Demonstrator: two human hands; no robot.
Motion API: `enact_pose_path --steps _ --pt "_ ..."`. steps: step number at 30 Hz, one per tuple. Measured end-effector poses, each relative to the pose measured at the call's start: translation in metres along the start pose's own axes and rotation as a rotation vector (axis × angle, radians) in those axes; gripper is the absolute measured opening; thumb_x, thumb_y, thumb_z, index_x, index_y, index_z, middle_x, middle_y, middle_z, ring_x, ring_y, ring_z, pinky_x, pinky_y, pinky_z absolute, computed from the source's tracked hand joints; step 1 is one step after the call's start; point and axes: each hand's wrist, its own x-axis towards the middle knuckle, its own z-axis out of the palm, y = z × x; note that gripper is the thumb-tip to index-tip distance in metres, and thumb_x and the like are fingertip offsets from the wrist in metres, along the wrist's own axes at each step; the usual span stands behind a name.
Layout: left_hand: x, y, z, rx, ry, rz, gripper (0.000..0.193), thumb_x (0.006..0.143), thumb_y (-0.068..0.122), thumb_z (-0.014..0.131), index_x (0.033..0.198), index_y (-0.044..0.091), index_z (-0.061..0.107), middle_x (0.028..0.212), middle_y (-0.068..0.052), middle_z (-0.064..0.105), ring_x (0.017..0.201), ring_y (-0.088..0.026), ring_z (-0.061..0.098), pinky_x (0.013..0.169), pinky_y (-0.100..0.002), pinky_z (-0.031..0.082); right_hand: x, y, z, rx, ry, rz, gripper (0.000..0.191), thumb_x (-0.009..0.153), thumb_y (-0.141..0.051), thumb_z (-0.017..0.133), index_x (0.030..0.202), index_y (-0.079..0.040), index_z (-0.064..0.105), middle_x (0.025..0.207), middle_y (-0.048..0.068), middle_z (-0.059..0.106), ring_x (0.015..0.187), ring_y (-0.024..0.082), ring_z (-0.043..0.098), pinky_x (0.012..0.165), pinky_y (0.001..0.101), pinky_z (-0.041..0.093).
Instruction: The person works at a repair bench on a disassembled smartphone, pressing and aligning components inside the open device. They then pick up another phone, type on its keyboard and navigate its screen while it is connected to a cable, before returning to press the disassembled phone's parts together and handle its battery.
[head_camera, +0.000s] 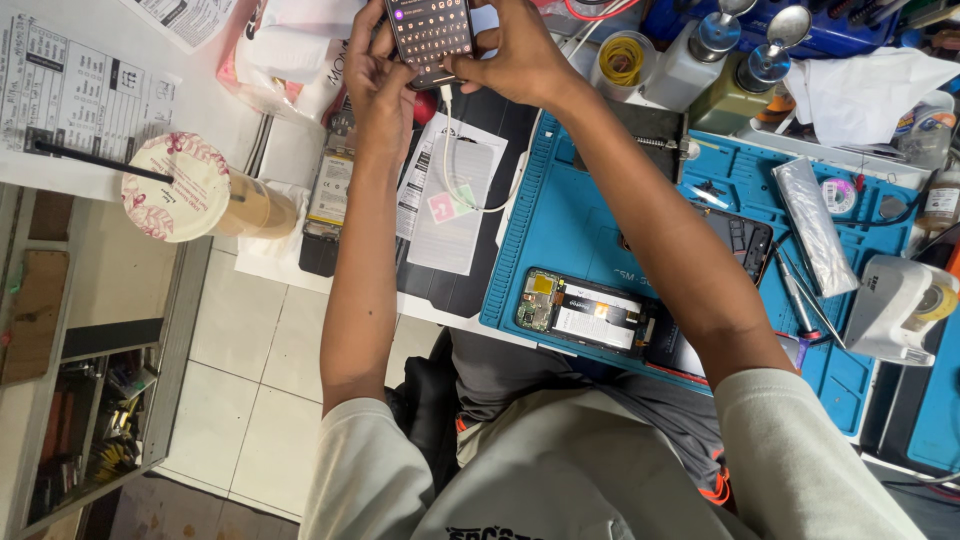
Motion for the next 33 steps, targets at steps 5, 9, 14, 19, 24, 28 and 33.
enact_pose_path --steps 5,9,14,19,24,28,33 --pt "-0.0008 -0.0009 -0.0028 0.011 -0.006 0.003 0.070 0.097 -0.022 0.051 0.160 0.003 0.033 0.139 -0.016 0.065 0.122 -0.019 0.066 0.107 -0.035 0.057 0.0012 0.0007 0.0014 0.012 0.009 0.027 0.066 0.097 0.001 0.080 0.148 0.006 0.038 0.148 0.018 0.044 0.118 0.030 0.074 0.076 0.0310 0.066" --pt "0.0000 -0.0010 -0.0022 0.006 -0.009 -0.004 0.070 0.094 -0.020 0.052 0.158 0.003 0.034 0.139 -0.015 0.066 0.125 -0.020 0.067 0.108 -0.035 0.057 0.0016 0.0006 0.0021 0.040 0.014 0.027 0.064 0.098 0.002 0.078 0.148 0.006 0.037 0.148 0.019 0.044 0.120 0.031 0.073 0.077 0.0310 0.066" --pt "0.0014 0.0005 0.0015 -0.004 -0.008 0.006 0.068 0.098 -0.019 0.056 0.159 0.003 0.035 0.135 -0.014 0.066 0.122 -0.018 0.067 0.105 -0.033 0.056 0.0025 -0.0012 0.0027 0.075 0.016 0.023 0.063 0.099 0.002 0.077 0.148 0.006 0.037 0.148 0.018 0.044 0.118 0.031 0.074 0.077 0.0308 0.066" --pt "0.0015 0.0019 0.0048 -0.007 0.005 0.001 0.068 0.096 -0.019 0.056 0.157 0.003 0.035 0.133 -0.013 0.066 0.122 -0.019 0.067 0.104 -0.034 0.057 0.0017 -0.0034 0.0029 0.070 0.004 0.001 0.059 0.102 0.002 0.073 0.149 0.006 0.038 0.149 0.018 0.045 0.116 0.030 0.075 0.077 0.0312 0.066" --pt "0.0027 0.0028 0.0056 0.008 0.023 0.001 0.070 0.094 -0.021 0.055 0.158 0.001 0.035 0.131 -0.014 0.066 0.122 -0.020 0.067 0.105 -0.034 0.057 0.0030 -0.0030 0.0030 0.077 0.007 0.018 0.056 0.103 0.002 0.069 0.149 0.005 0.036 0.146 0.018 0.045 0.115 0.029 0.075 0.077 0.0318 0.066" --pt "0.0016 0.0025 0.0034 0.001 0.003 0.004 0.070 0.094 -0.021 0.054 0.158 0.000 0.034 0.133 -0.014 0.066 0.121 -0.019 0.067 0.104 -0.033 0.057 0.0043 -0.0028 0.0049 0.105 0.013 0.020 0.053 0.104 0.002 0.067 0.148 0.004 0.038 0.145 0.018 0.046 0.116 0.028 0.074 0.078 0.0329 0.067" --pt "0.0019 -0.0007 -0.0008 0.002 0.022 0.004 0.071 0.094 -0.021 0.054 0.158 0.000 0.033 0.133 -0.014 0.065 0.122 -0.020 0.067 0.106 -0.034 0.057 0.0041 -0.0052 0.0065 0.099 0.014 0.061 0.041 0.105 0.000 0.063 0.144 0.005 0.049 0.145 0.016 0.055 0.113 0.027 0.074 0.079 0.0328 0.066"
